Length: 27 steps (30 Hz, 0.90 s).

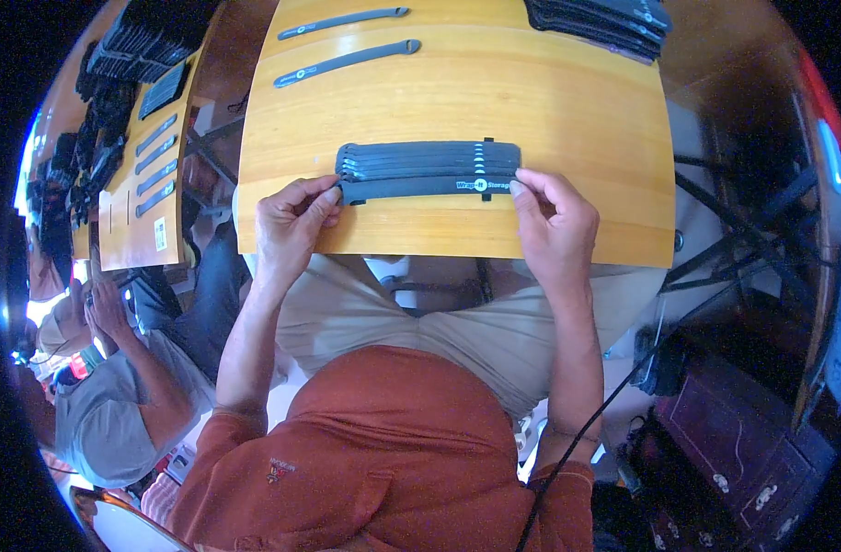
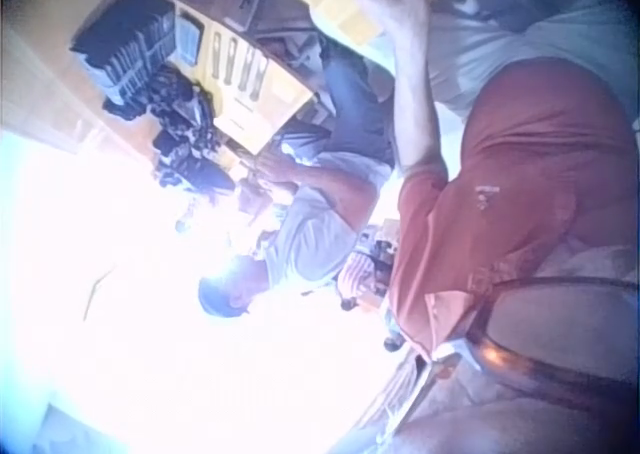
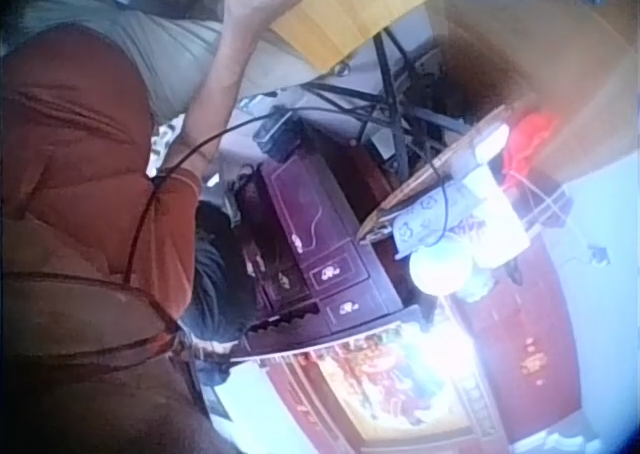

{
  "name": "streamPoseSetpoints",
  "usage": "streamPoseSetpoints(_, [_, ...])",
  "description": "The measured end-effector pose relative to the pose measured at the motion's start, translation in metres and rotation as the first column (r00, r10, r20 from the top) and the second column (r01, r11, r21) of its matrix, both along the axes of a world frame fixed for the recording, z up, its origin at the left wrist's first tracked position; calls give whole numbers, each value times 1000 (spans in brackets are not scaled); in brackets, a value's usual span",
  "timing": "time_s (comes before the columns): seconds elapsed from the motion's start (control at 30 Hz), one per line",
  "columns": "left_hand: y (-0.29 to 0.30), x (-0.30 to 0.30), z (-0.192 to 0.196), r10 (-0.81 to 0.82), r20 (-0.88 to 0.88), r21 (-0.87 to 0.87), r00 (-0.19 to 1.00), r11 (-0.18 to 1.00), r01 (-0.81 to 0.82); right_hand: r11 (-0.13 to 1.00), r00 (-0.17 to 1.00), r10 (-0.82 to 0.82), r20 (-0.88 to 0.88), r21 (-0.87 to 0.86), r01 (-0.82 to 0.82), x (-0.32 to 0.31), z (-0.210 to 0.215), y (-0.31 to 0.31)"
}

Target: Aligning and stacking black textile or plastic straps onto a template board with guide pins.

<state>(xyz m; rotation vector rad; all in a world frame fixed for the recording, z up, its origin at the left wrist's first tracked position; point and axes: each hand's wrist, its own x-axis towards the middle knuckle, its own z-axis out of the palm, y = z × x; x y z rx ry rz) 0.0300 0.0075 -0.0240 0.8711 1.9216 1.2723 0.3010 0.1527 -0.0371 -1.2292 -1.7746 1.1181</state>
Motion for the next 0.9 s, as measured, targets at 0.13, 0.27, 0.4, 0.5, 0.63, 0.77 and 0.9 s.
streamPoseSetpoints(0.13, [0,-4,3,-45,-35,-52,998,998,43,999,1000,-14,0,39,14,-2,1,-3])
streamPoseSetpoints(0.27, [-1,-8,2,-49,-24,-65,999,997,48,997,1000,12,5,73,-12,-1,2,-1])
streamPoseSetpoints(0.4, [1,-8,5,-59,-30,-93,998,994,56,993,999,25,31,115,-29,-1,2,-1])
streamPoseSetpoints(0.5, [2,-8,5,-52,-31,-92,998,995,49,993,999,25,44,110,-30,-3,4,-1])
streamPoseSetpoints(0.63, [3,-9,5,-99,-72,-96,992,991,92,995,1000,10,15,103,-12,-2,3,-2])
streamPoseSetpoints(0.77, [5,-11,4,-107,-96,-96,990,991,98,997,999,-9,36,80,7,-3,2,-3])
streamPoseSetpoints(0.9, [6,-12,6,-119,-98,-124,988,987,106,997,999,0,50,79,-4,-2,3,-2])
